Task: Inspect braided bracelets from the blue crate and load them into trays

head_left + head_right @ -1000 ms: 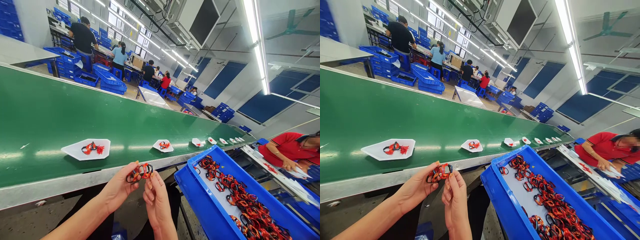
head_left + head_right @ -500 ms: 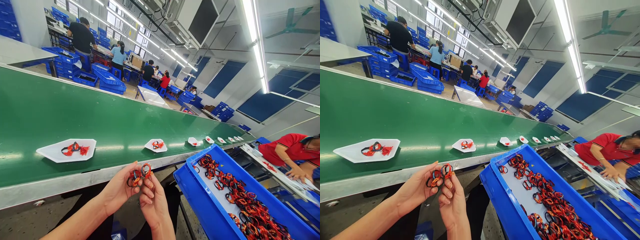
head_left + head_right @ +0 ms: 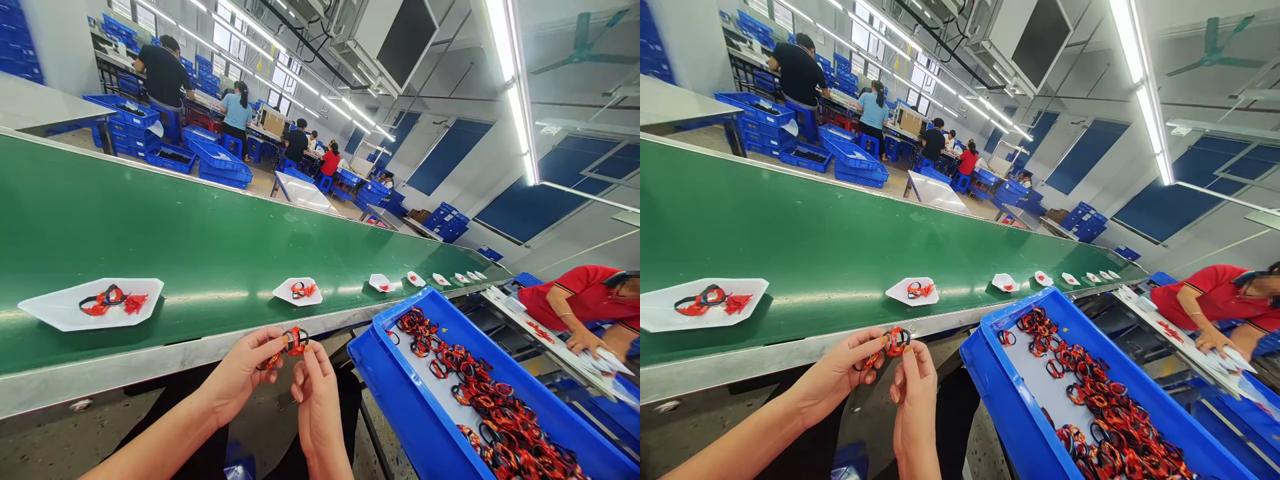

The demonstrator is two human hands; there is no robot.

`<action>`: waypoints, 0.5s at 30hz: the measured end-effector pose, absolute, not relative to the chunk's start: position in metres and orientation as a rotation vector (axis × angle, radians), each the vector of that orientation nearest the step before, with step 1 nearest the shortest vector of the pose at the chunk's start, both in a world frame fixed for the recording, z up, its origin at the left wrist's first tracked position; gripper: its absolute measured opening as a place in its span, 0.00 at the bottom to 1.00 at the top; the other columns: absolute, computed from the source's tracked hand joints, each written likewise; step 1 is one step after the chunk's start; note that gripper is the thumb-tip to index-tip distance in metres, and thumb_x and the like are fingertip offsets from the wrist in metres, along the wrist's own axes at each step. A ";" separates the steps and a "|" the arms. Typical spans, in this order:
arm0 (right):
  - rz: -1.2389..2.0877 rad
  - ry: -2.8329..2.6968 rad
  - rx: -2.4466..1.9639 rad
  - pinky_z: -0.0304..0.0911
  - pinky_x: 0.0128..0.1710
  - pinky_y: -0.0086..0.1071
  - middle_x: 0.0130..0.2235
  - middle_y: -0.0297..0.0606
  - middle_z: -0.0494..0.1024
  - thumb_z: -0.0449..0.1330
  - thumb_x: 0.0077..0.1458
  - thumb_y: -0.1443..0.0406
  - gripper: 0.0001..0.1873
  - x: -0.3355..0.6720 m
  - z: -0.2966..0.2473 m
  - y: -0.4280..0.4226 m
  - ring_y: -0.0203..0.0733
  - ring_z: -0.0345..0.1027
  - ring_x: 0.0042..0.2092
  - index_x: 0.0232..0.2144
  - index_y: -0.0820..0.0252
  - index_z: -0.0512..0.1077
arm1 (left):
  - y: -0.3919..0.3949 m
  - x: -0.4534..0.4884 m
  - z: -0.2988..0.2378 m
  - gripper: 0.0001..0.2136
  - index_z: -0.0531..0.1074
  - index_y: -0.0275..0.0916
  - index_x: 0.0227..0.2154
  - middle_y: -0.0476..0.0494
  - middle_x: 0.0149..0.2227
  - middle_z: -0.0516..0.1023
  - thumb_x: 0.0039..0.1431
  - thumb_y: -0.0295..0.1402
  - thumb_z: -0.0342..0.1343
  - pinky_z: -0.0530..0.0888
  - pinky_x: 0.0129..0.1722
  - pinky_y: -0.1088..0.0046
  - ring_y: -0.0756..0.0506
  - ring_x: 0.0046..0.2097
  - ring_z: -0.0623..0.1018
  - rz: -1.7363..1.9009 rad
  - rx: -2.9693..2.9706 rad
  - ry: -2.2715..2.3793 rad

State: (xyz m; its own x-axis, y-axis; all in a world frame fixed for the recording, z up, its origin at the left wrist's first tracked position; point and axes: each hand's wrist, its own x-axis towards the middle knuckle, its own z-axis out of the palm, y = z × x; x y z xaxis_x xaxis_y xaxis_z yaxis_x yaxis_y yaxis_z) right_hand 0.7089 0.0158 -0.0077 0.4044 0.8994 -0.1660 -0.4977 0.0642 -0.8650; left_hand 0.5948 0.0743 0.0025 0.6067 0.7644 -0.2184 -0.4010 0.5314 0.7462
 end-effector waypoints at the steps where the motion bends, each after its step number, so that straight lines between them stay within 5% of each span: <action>1: 1.047 -0.537 -1.089 0.48 0.16 0.17 0.25 0.28 0.63 0.63 0.50 0.58 0.13 0.708 -0.006 0.014 0.25 0.51 0.23 0.35 0.59 0.71 | 0.075 0.595 0.003 0.08 0.74 0.38 0.32 0.50 0.28 0.69 0.52 0.36 0.61 0.64 0.23 0.81 0.53 0.29 0.65 0.754 0.732 0.587; 6: 0.891 -0.759 -1.217 0.60 0.23 0.23 0.37 0.37 0.71 0.62 0.51 0.58 0.13 0.705 0.003 0.008 0.33 0.62 0.32 0.35 0.60 0.71 | 0.075 0.596 0.004 0.11 0.75 0.39 0.35 0.48 0.31 0.70 0.53 0.39 0.59 0.64 0.25 0.79 0.52 0.30 0.64 0.775 0.857 0.620; 11: 0.776 -0.917 -1.320 0.62 0.25 0.25 0.33 0.36 0.73 0.59 0.54 0.59 0.10 0.701 0.006 0.005 0.32 0.63 0.28 0.35 0.60 0.71 | 0.074 0.597 0.002 0.10 0.75 0.39 0.34 0.47 0.31 0.71 0.51 0.38 0.60 0.63 0.25 0.79 0.51 0.30 0.66 0.787 0.854 0.626; 15: 0.659 -0.948 -1.353 0.65 0.28 0.27 0.37 0.39 0.73 0.59 0.54 0.61 0.12 0.696 0.008 0.003 0.38 0.67 0.35 0.40 0.58 0.67 | 0.073 0.598 0.000 0.11 0.75 0.39 0.36 0.46 0.32 0.73 0.51 0.37 0.60 0.64 0.26 0.78 0.51 0.30 0.67 0.778 0.840 0.608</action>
State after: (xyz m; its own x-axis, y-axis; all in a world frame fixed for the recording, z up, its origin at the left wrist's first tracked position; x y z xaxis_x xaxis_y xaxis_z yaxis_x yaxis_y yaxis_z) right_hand 0.6961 0.0031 0.0082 0.4918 0.8517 0.1811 0.1263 0.1360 -0.9826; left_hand 0.5977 0.0730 0.0001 0.5769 0.7994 -0.1679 -0.3560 0.4311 0.8291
